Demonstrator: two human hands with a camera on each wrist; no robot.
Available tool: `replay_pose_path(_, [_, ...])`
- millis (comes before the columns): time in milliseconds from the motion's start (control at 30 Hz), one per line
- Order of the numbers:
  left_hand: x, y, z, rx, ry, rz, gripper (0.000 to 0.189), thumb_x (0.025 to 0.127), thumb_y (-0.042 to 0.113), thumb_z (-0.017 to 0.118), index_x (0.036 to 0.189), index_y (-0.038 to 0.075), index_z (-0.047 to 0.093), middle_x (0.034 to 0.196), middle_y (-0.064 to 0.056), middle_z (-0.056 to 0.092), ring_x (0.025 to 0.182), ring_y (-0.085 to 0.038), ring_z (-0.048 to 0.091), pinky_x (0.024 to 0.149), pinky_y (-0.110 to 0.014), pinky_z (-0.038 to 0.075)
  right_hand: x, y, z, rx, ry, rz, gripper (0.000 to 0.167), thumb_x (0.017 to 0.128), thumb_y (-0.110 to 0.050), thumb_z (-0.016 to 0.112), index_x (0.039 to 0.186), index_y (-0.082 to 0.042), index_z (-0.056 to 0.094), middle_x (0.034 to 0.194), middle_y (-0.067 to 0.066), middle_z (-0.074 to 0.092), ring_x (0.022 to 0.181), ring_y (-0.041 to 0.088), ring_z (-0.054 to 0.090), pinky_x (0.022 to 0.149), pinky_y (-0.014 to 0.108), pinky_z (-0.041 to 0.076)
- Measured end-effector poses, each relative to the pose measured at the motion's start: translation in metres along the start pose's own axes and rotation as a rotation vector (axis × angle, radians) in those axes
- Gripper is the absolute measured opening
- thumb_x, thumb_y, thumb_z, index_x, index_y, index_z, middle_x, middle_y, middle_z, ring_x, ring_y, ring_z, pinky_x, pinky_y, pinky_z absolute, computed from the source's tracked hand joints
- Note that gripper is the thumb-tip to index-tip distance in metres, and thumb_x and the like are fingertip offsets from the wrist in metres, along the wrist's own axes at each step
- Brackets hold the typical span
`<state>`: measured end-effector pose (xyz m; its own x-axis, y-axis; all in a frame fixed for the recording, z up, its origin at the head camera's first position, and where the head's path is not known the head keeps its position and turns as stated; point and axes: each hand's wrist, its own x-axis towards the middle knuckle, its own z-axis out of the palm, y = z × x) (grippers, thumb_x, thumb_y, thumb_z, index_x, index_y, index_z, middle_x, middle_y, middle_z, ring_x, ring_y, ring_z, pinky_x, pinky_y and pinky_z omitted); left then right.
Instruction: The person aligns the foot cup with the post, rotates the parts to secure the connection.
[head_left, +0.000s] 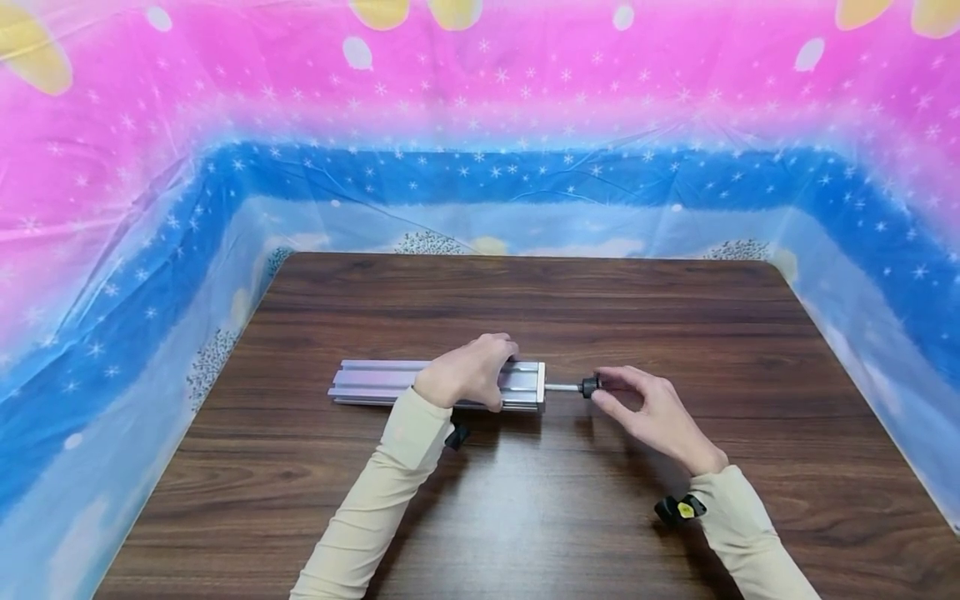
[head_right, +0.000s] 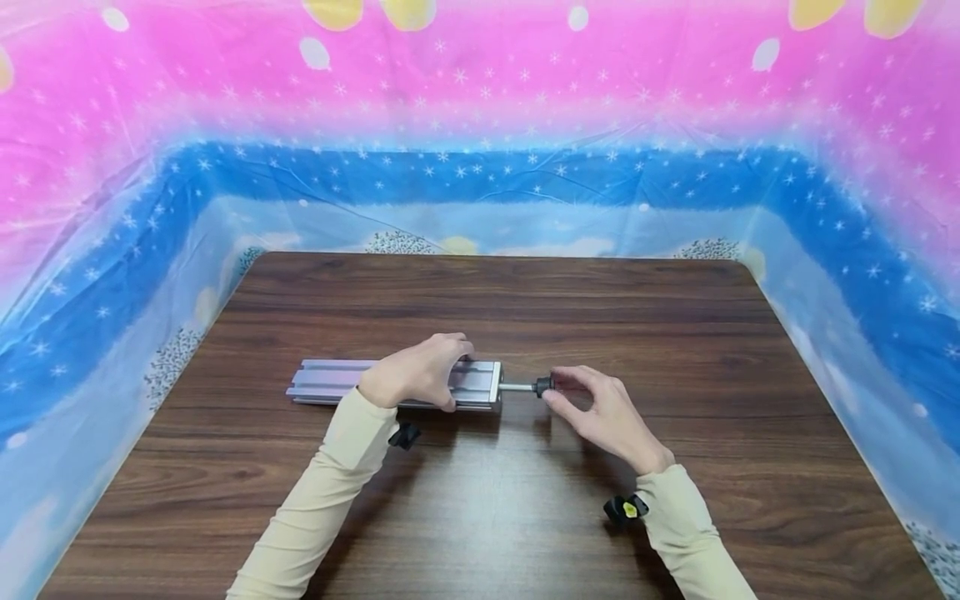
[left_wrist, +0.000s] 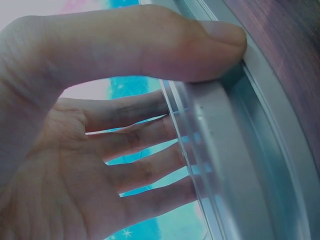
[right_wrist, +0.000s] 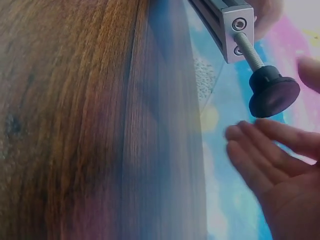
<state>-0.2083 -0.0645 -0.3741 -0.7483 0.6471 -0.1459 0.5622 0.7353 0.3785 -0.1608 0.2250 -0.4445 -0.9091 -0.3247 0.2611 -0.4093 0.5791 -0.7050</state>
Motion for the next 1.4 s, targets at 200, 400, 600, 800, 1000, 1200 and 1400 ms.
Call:
replay_pose_path(200, [0.0016, 0.0004, -0.0014, -0.001, 0.000, 0.007, 0.051, 0.065, -0.002, 0.081, 0.114, -0.003, 0.064, 0.096, -0.007, 0.057, 0.085, -0.019, 0.049, 0.072, -0.030, 0.045, -0.0026, -0.0008, -0.0019, 0.053, 0.040, -0.130, 0.060, 0.082, -0.008, 0.083, 0.137, -0.011, 0.059, 0.131, 0.009, 0.066, 0.110, 0.023, 0.069, 0.094, 0.037, 0.056])
replay_pose_path(400, [0.0020, 0.0008, -0.0001, -0.003, -0.010, 0.000, 0.056, 0.067, -0.001, 0.082, 0.120, -0.004, 0.064, 0.101, -0.008, 0.058, 0.087, -0.020, 0.049, 0.074, -0.031, 0.046, -0.0026, 0.0014, -0.0015, 0.044, 0.050, -0.139, 0.047, 0.083, -0.006, 0.081, 0.127, -0.009, 0.065, 0.118, 0.007, 0.071, 0.103, 0.024, 0.072, 0.090, 0.031, 0.057])
replay_pose_path(600, [0.0019, 0.0002, 0.0008, 0.003, -0.013, -0.008, 0.057, 0.067, -0.001, 0.082, 0.120, -0.003, 0.063, 0.102, -0.008, 0.058, 0.087, -0.019, 0.049, 0.075, -0.032, 0.047, -0.0021, 0.0022, -0.0006, 0.035, 0.026, -0.095, 0.038, 0.090, -0.011, 0.076, 0.126, -0.004, 0.067, 0.111, 0.007, 0.074, 0.096, 0.016, 0.073, 0.086, 0.039, 0.059])
replay_pose_path(800, [0.0011, 0.0003, 0.0010, -0.006, -0.006, -0.016, 0.056, 0.066, -0.001, 0.083, 0.119, -0.003, 0.063, 0.101, -0.009, 0.059, 0.087, -0.020, 0.049, 0.074, -0.032, 0.047, -0.0014, 0.0017, -0.0011, 0.000, 0.003, 0.004, 0.032, 0.095, -0.023, 0.071, 0.122, -0.006, 0.070, 0.112, 0.007, 0.075, 0.098, 0.011, 0.071, 0.085, 0.041, 0.059])
replay_pose_path(1000, [-0.0009, -0.0005, 0.0031, -0.015, -0.001, -0.008, 0.054, 0.065, 0.000, 0.083, 0.116, -0.003, 0.064, 0.101, -0.011, 0.060, 0.087, -0.019, 0.050, 0.073, -0.031, 0.047, -0.0018, 0.0002, -0.0009, 0.014, -0.037, 0.066, 0.034, 0.099, -0.029, 0.064, 0.121, -0.004, 0.070, 0.113, 0.010, 0.074, 0.096, 0.011, 0.071, 0.081, 0.026, 0.058])
replay_pose_path(1200, [-0.0029, -0.0041, 0.0007, -0.016, 0.019, 0.003, 0.056, 0.063, -0.001, 0.084, 0.116, -0.003, 0.065, 0.099, -0.009, 0.059, 0.086, -0.019, 0.050, 0.074, -0.031, 0.047, -0.0004, -0.0005, 0.0004, 0.008, -0.027, 0.012, 0.040, 0.098, -0.026, 0.067, 0.130, -0.003, 0.065, 0.118, 0.011, 0.072, 0.099, 0.016, 0.072, 0.085, 0.033, 0.059])
replay_pose_path(1400, [-0.0031, -0.0031, -0.0005, -0.005, 0.014, 0.002, 0.055, 0.063, 0.000, 0.084, 0.115, -0.003, 0.065, 0.098, -0.009, 0.059, 0.086, -0.019, 0.050, 0.074, -0.031, 0.047, -0.0014, -0.0011, 0.0009, 0.066, 0.009, -0.123, 0.057, 0.085, -0.011, 0.081, 0.137, -0.007, 0.058, 0.128, 0.013, 0.065, 0.110, 0.029, 0.069, 0.095, 0.042, 0.055])
